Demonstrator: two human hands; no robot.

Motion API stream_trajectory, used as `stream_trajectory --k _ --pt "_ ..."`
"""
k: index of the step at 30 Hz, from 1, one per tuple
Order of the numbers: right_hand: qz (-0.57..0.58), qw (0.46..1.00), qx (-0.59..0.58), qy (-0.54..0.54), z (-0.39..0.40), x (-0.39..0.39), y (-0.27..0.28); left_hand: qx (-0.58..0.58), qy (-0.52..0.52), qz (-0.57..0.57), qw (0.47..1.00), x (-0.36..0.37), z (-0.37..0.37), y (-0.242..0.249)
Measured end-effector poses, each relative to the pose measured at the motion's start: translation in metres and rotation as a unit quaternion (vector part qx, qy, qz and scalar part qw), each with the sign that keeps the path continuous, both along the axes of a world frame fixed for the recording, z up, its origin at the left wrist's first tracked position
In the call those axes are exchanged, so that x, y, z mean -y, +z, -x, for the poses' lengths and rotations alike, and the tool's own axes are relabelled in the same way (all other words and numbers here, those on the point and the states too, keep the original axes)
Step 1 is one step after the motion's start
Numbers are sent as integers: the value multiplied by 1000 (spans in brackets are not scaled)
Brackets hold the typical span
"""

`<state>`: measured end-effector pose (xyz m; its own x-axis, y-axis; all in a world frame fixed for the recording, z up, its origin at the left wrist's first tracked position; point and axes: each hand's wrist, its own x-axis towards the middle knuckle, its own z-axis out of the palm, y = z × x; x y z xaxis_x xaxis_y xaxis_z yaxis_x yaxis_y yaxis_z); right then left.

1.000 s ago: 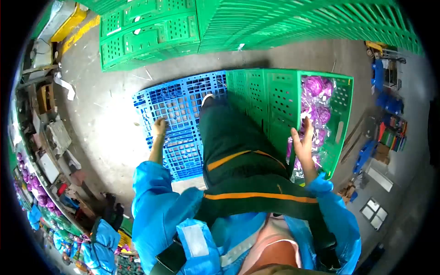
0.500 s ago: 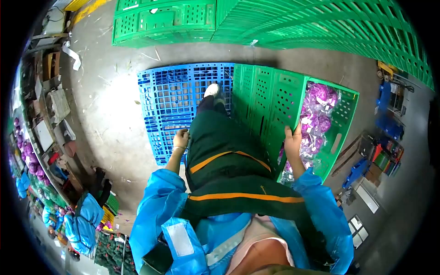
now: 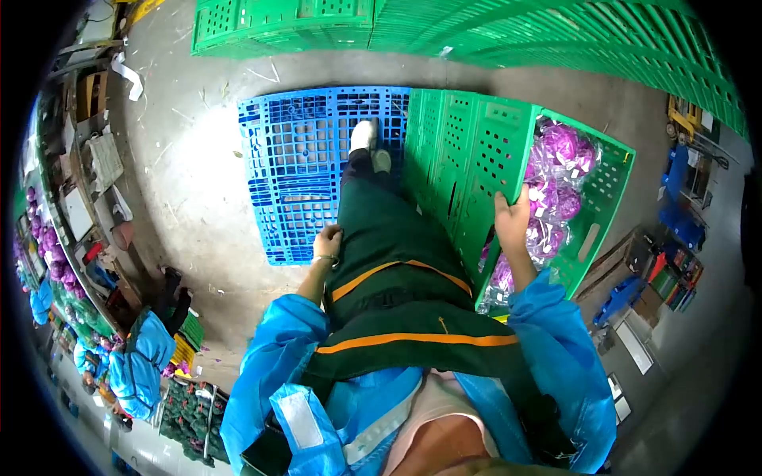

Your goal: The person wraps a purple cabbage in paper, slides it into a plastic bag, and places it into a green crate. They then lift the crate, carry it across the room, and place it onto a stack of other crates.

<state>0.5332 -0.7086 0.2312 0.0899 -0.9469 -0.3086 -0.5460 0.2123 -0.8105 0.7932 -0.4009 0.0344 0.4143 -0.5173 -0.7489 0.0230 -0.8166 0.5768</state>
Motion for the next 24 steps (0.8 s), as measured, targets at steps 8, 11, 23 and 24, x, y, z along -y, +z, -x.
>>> stream_trajectory --k 8,11,23,24 --pt "296 948 -19 115 -115 12 62 -31 156 20 987 68 -73 24" --pt "115 955 114 247 -215 29 9 -9 213 32 976 70 -95 42" --pt "182 862 -258 397 -578 284 -298 -26 532 41 845 -26 -216 43" --pt "190 845 -280 414 -599 306 -319 -27 520 50 852 -58 -196 19"
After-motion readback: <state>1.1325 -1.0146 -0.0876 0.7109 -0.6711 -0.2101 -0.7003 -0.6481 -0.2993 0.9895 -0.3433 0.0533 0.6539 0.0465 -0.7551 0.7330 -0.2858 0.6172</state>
